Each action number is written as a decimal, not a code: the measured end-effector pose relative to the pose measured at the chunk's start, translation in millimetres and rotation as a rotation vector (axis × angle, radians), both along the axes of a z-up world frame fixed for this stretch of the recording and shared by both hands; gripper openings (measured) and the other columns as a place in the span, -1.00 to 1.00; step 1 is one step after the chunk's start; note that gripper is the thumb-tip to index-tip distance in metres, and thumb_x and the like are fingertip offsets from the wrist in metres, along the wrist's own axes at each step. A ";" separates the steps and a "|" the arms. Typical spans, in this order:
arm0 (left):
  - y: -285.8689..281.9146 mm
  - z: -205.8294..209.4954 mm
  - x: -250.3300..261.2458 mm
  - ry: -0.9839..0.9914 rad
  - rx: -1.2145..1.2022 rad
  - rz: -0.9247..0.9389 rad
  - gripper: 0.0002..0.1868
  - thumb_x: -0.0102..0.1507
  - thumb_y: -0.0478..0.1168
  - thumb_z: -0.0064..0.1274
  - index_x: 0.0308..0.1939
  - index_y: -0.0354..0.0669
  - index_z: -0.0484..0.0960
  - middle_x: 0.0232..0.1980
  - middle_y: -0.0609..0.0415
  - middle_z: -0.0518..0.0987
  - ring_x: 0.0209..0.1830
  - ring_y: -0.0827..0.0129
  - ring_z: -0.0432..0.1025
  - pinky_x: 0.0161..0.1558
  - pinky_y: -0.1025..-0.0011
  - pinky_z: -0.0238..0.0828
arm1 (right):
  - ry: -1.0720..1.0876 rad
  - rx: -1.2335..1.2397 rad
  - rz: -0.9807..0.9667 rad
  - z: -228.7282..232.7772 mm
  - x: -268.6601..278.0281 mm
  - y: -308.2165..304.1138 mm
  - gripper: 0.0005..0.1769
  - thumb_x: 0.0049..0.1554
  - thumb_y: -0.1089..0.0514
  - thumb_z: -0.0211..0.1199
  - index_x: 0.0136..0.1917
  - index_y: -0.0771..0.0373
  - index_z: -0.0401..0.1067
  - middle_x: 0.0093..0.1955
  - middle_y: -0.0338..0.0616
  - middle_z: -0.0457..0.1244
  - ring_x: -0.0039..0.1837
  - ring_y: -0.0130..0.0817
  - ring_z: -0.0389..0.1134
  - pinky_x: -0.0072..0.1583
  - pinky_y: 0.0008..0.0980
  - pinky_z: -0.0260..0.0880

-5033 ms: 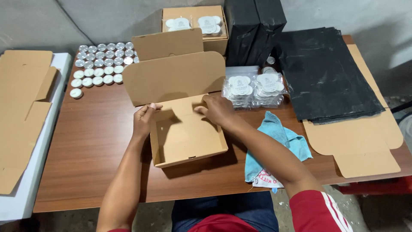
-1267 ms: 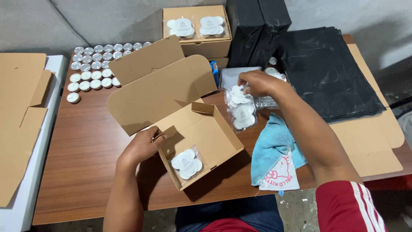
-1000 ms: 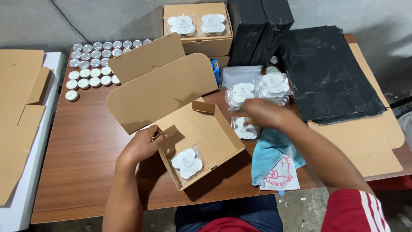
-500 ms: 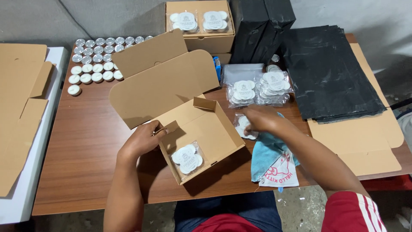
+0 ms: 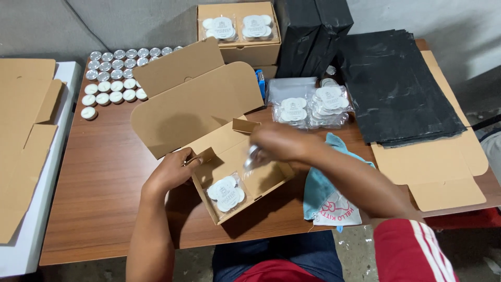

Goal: Assembling a cardboard box, filling it with small containers, and placing the finished box into a plastic mailing bag.

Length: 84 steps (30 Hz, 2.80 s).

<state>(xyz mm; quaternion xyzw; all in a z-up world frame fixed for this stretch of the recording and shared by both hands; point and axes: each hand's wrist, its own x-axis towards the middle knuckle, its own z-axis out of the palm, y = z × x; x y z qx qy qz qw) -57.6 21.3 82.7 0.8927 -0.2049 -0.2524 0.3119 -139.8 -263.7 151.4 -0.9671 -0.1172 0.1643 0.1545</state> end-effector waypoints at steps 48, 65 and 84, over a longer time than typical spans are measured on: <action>2.1 -6.4 6.8 0.014 -0.023 -0.002 -0.60 0.32 0.01 -0.02 -0.25 -0.32 0.61 -0.34 -0.39 0.60 -0.20 -0.29 0.53 -0.16 0.02 0.39 | -0.127 0.335 0.300 -83.1 56.8 31.2 -0.73 0.03 0.09 0.47 0.01 0.13 0.55 -0.07 -0.08 0.38 0.07 0.02 0.45 0.17 -0.06 0.40; -6.3 11.7 -4.0 -0.035 -0.082 -0.032 -0.49 0.45 0.12 -0.25 0.19 -0.14 0.58 -0.01 -0.39 0.66 0.15 -0.34 0.48 0.17 -0.15 0.37 | -0.283 0.154 0.200 -161.0 51.8 84.0 -0.51 -0.02 -0.15 0.46 0.10 0.09 0.48 0.07 -0.08 0.26 0.19 0.05 0.31 0.10 -0.11 0.45; -11.7 9.6 -11.5 -0.010 -0.041 0.088 -0.59 0.36 0.16 0.00 -0.02 0.04 0.81 -0.11 -0.20 0.74 0.04 -0.26 0.54 0.09 0.01 0.39 | 0.054 -0.182 -0.243 -73.3 48.4 -125.8 -0.21 -0.20 0.34 0.61 0.24 0.63 0.35 0.14 0.36 0.22 0.14 0.27 0.40 0.11 -0.04 0.51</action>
